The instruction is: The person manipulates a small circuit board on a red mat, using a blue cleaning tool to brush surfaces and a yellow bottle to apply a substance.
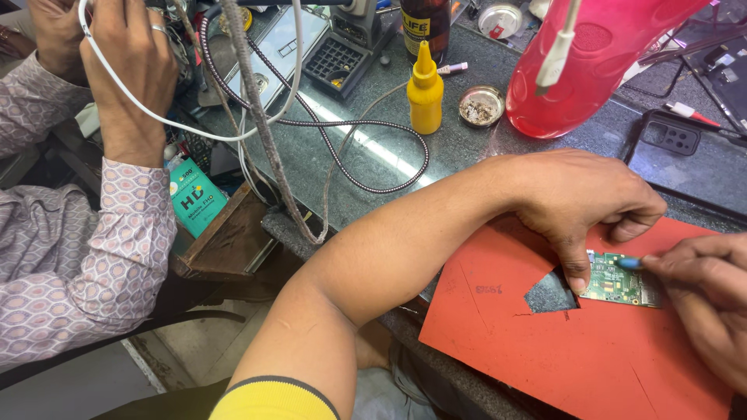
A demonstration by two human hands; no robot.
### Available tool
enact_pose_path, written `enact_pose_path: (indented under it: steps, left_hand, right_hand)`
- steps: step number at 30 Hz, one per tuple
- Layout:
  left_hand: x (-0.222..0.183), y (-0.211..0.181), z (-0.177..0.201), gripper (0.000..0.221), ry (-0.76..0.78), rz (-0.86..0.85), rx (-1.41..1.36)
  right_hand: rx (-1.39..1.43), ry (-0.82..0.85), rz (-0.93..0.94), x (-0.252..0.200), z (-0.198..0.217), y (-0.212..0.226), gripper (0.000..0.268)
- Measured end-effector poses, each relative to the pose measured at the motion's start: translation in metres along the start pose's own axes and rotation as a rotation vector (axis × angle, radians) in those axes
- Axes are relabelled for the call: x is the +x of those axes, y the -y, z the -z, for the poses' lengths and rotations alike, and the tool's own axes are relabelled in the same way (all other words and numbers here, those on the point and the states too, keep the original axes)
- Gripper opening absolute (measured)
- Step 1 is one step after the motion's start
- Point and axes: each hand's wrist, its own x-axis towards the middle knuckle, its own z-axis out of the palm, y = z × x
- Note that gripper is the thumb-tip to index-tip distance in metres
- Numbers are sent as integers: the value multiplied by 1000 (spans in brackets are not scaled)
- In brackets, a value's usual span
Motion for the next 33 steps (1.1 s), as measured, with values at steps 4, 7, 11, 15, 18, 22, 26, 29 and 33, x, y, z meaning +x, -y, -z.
enact_pose_path:
  steps: [4, 7, 11, 15, 18, 22, 26, 29, 33]
  left_hand:
    - [0, -1, -1, 72, -34, -47, -8]
    - [0, -2, 0, 70, 0, 11, -8]
    - [-1, -3, 0, 70, -4, 12, -16]
    - [-1, -3, 2, 71, -10, -7, -16]
    - [0, -2, 1, 71, -10, -8, -19]
    - [0, -4, 1, 70, 1, 20, -14]
    - [0, -10, 5, 71, -3, -12, -10]
    - [-5, -16, 9, 70, 3, 47, 45]
    - [-5, -21, 9, 71, -14, -9, 63]
  right_hand:
    - [-261, 95, 212, 2, 3, 24, 20]
    - [-215, 115, 154, 10, 5, 25, 17]
    - [-202, 85, 146, 3, 3, 16, 14]
    - [-214, 92, 167, 4, 4, 15, 16]
    - [-222, 100, 161, 6, 6, 18, 16]
    - [-202, 86, 191, 3, 4, 18, 19]
    - [-193, 77, 253, 7, 6, 23, 21]
    - [-103, 82, -12, 23, 17, 38, 15]
    - [-249, 166, 179, 25, 27, 68, 26]
